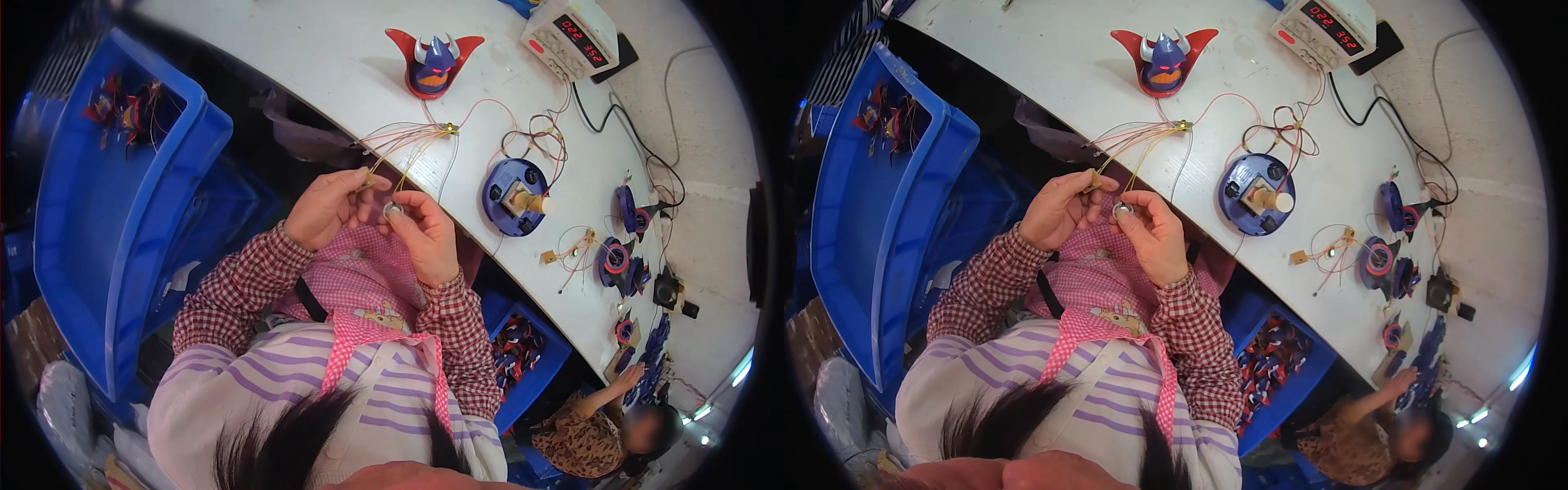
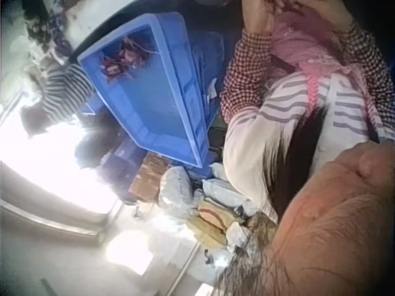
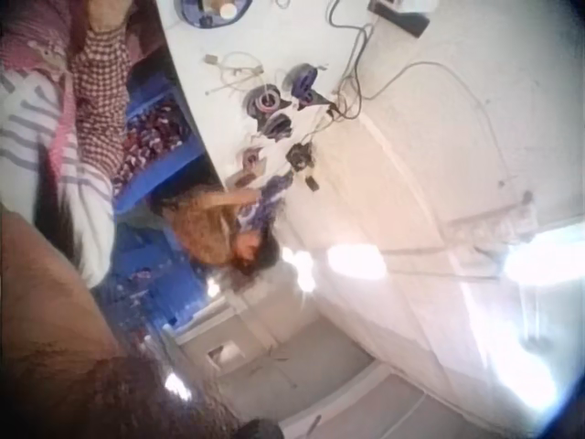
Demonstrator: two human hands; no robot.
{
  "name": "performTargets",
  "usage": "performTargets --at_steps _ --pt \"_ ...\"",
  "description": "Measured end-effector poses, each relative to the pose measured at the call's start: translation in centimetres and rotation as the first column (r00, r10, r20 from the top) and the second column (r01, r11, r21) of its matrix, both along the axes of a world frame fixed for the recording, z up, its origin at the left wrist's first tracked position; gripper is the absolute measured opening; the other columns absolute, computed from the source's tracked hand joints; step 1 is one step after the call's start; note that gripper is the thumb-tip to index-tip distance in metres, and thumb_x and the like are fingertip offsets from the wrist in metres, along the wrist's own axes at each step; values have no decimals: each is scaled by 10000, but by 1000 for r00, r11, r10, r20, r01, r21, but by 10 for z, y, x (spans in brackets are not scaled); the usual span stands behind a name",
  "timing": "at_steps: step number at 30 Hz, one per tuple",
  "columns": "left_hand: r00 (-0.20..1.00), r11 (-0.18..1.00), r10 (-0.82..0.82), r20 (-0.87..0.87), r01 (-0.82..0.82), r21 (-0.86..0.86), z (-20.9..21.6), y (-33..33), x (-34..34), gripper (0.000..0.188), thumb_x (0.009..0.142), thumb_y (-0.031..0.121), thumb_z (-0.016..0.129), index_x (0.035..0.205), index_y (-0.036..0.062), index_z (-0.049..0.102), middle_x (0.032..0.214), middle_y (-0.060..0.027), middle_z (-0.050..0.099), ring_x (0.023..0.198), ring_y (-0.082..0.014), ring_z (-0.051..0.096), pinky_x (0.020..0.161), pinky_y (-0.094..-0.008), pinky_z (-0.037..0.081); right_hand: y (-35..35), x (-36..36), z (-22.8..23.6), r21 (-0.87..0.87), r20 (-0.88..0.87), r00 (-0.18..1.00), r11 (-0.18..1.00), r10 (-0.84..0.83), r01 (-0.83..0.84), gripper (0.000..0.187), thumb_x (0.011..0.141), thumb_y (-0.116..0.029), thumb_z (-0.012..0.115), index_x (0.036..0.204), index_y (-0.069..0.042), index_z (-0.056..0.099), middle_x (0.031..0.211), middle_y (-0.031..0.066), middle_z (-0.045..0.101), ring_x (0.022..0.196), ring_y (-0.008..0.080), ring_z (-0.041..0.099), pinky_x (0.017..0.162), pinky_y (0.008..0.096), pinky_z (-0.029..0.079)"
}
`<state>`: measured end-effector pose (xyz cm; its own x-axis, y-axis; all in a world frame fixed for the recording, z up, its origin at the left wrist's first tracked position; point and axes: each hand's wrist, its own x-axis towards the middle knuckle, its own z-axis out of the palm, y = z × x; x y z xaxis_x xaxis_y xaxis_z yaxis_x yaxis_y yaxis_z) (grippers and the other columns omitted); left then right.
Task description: Assembling small toy figures by connecting parts and wiring electronic components at a workbench.
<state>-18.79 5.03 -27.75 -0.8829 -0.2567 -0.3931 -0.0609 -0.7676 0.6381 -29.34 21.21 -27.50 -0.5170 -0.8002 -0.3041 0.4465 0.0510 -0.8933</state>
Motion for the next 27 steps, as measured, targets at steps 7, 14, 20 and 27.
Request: performTargets --at_steps 7,14,20,27 --pt "1000 1000 7 -6 -7 -8 -11 0 1 284 1004 180 508 1184 -26 582 831 -29 577 664 -93 567 508 -184 420 1 0 0 -4 62 998 1000 -19 20 278 916 3 606 1177 30 515 998 111 634 896 183 657 784 304 562" --pt "996 999 48 -76 -49 -12 -20 1 1 156 994 161 532 1064 27 570 850 -52 627 646 -100 596 505 -186 455 -4 3 6 -40 322 947 999 8 6 343 886 31 628 1179 9 451 989 118 615 867 192 658 748 308 568" --pt "999 989 48 -27 -51 -140 -20 -2 1 158 981 171 557 1009 24 605 829 -41 632 635 -96 600 502 -190 466 -8 -9 34 84 -492 870 996 16 29 384 877 -21 655 1210 -10 463 932 94 593 733 128 595 647 262 494" --pt "999 984 38 -31 -43 -171 -8 -4 -6 111 953 112 593 999 12 611 821 -40 633 621 -86 596 487 -179 455 -35 -63 41 151 -981 155 963 119 221 364 796 4 651 1141 -28 538 914 133 600 857 319 578 723 417 475"
